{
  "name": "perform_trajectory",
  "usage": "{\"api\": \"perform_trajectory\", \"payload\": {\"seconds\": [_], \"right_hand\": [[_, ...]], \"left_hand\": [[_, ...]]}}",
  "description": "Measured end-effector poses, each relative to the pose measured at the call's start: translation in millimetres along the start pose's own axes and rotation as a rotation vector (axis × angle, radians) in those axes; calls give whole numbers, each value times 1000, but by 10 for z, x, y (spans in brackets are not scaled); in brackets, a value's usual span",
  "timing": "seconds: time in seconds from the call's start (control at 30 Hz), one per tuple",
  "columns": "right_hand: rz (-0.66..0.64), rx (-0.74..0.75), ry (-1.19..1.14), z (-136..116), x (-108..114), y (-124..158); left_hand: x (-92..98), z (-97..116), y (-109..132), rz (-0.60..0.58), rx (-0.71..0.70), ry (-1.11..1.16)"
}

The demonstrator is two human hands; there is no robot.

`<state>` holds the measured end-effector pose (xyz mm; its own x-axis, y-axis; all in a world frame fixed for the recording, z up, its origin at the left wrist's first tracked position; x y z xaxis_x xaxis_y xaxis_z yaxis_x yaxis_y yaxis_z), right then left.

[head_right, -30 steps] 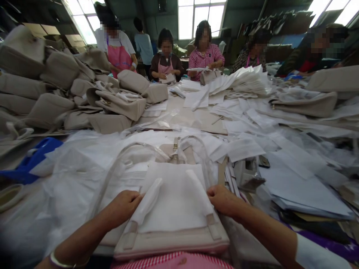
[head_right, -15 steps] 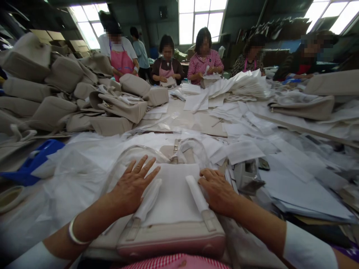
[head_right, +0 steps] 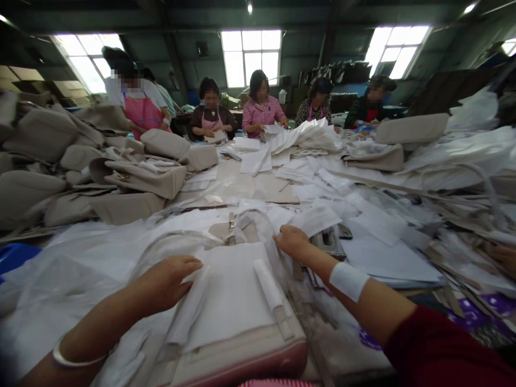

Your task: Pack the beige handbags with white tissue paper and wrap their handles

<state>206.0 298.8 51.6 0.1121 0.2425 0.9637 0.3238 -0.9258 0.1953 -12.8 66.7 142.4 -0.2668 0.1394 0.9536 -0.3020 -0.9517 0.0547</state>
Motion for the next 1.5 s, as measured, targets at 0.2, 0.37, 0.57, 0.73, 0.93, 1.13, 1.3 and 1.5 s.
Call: {"api": "perform_trajectory", "payload": {"seconds": [0.2, 0.37, 0.57, 0.73, 0.93, 1.13, 1.3, 1.5], "right_hand": [[-46, -100, 12, -97, -144, -33], [-139, -28, -32, -67, -45, -67], [-133, -46, -43, -18, -24, 105], [-125, -100, -124, -51, -101, 339], [-110, -34, -441, -87, 507, 420], [-140, 138, -869, -370, 1598, 818], [-400, 295, -1343, -818, 2132, 1250], [-294, 308, -1563, -1227, 2203, 1437]], "left_hand": [[311, 291, -204, 138, -16, -138], [344, 553, -289, 147, -71, -164], [382, 703, -340, 191, -61, -114], [350, 722, -222, 222, -35, -77], [458, 690, -1, 299, 1, -33], [647, 796, -39, 419, 0, 304], [835, 1058, -208, 548, -22, 842], [806, 1594, -413, 483, -130, 1408]]}}
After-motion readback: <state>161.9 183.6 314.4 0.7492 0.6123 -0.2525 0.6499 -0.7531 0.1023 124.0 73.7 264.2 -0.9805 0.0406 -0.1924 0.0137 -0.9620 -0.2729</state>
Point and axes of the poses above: each hand's wrist, its own y-axis away from the middle knuckle, its own x-axis out of the back of the hand, z = x × y, the point moved 6 cm from there along -y, towards the middle knuckle, and after that the axes turned 12 degrees about -x, right-handed, at the moved point
